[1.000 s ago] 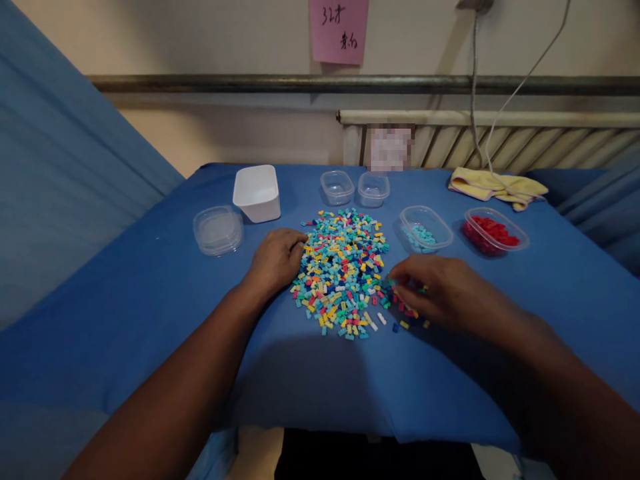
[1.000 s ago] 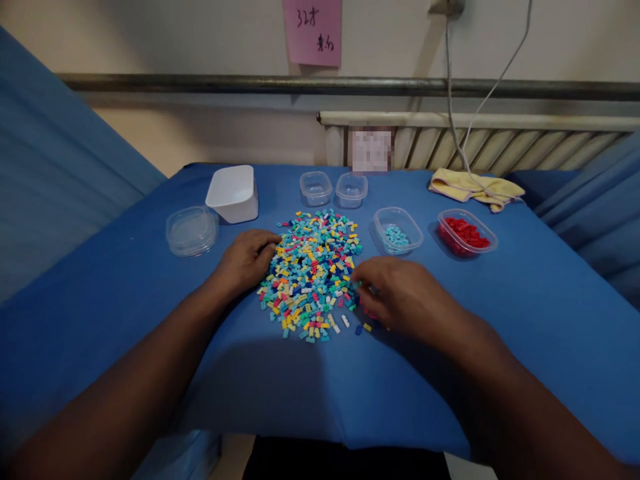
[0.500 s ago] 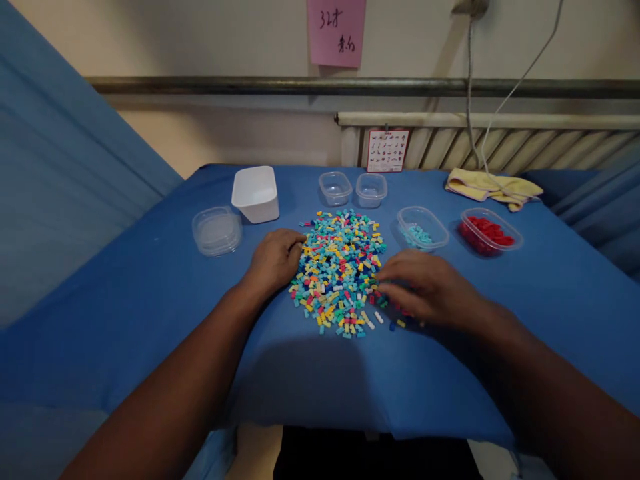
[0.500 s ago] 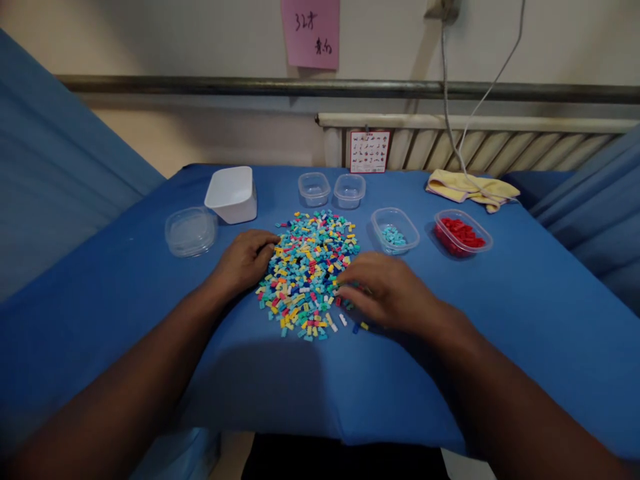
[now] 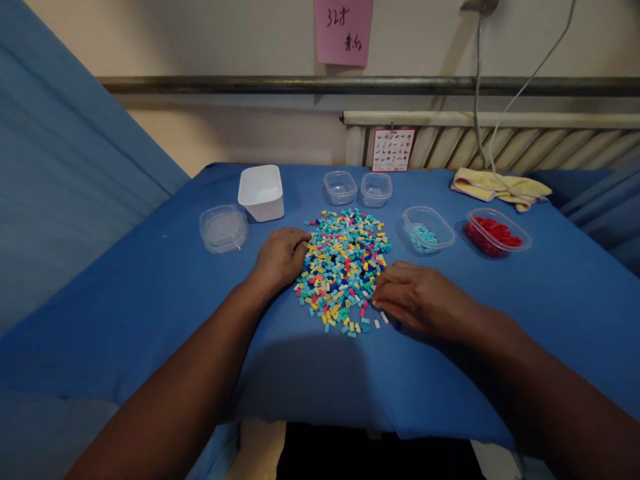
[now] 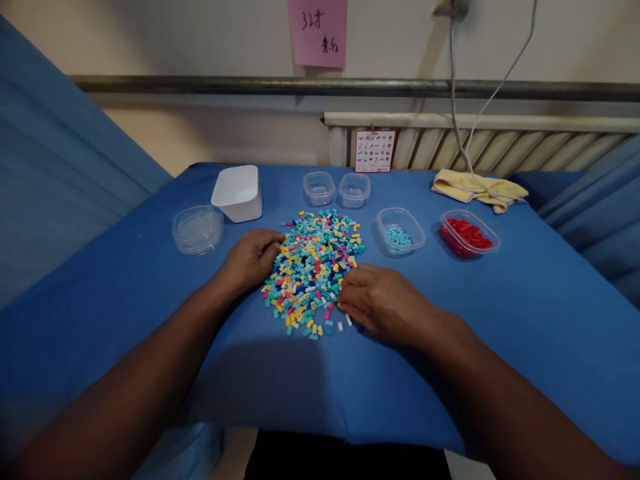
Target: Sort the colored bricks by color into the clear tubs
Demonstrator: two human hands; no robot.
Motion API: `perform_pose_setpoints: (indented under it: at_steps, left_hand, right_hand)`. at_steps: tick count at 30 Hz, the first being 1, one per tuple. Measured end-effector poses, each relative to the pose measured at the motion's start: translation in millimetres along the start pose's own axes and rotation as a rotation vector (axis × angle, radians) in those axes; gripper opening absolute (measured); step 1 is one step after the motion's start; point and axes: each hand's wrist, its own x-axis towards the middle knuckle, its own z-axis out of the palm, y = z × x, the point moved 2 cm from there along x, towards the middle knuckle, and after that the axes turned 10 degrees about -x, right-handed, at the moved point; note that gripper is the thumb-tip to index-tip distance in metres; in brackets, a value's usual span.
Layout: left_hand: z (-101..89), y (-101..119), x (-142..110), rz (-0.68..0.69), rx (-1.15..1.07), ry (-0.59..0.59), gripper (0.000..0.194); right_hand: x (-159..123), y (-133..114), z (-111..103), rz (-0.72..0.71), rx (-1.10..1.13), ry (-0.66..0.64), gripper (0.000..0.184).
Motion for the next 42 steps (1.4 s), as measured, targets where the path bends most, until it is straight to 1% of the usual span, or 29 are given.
perform_pose_setpoints:
  at_steps: [3, 6, 9, 12, 14, 17, 19, 21, 23, 26, 29, 33, 37, 42]
  left_hand:
    - [-0.4, 1, 0, 0.008, -0.003, 0.0, 0.038]
    - [-0.6, 2, -1, 0.011, -0.007, 0.009, 0.039]
    - [-0.6, 4, -2, 0.016, -0.007, 0.016, 0.038]
    - [-0.6, 4, -2, 0.017, -0.002, 0.013, 0.038]
    - [-0.6, 3, -2, 0.014, 0.002, 0.013, 0.037]
    - [-0.1, 2, -1, 0.014, -0.003, 0.016, 0.036]
    - [0.4, 1, 0, 0.017, -0.005, 0.021, 0.035]
    - [0.9, 0, 0, 0.021, 0.0, 0.022, 0.036]
    - [1.2, 0, 0, 0.023, 0.004, 0.019, 0.036]
    - [1.4, 0, -1, 0.017, 0.0, 0.018, 0.036]
    - [1.7, 0, -2, 0.005, -0.005, 0.029, 0.035]
    - [2.1, 1, -2, 0.0, -0.003, 0.029, 0.036]
    - [1.5, 1, -2, -0.001, -0.012, 0.02, 0.036]
    - [1.0, 1, -2, -0.003, -0.01, 0.02, 0.036]
  right_hand:
    - [-8, 8, -7, 0.041, -0.005, -0.023, 0.02]
    - [-13, 10, -14, 0.055, 0.007, -0.07, 0.02]
    - [-13, 6, -18, 0.062, 0.023, -0.042, 0.02]
    - [-7, -3, -12, 0.018, 0.021, -0.018, 0.019]
    - [-2, -9, -5, -0.003, -0.023, -0.041, 0.021]
    - [4, -13, 3, 0.035, -0.101, -0.106, 0.025]
    - [5, -15, 3, 0.068, -0.107, -0.14, 0.024]
    - [5, -16, 0, 0.091, -0.093, -0.156, 0.018]
    - [4, -18, -3, 0.106, -0.08, -0.152, 0.011]
    - [4, -23, -5, 0.106, -0.014, -0.112, 0.008]
    - [6, -29, -1, 0.054, 0.027, -0.095, 0.011]
    - [9, -36, 3, -0.026, -0.085, -0.148, 0.015]
    - [10, -38, 2, -0.018, -0.144, -0.174, 0.023]
    - [8, -38, 2, 0.016, -0.133, -0.172, 0.014]
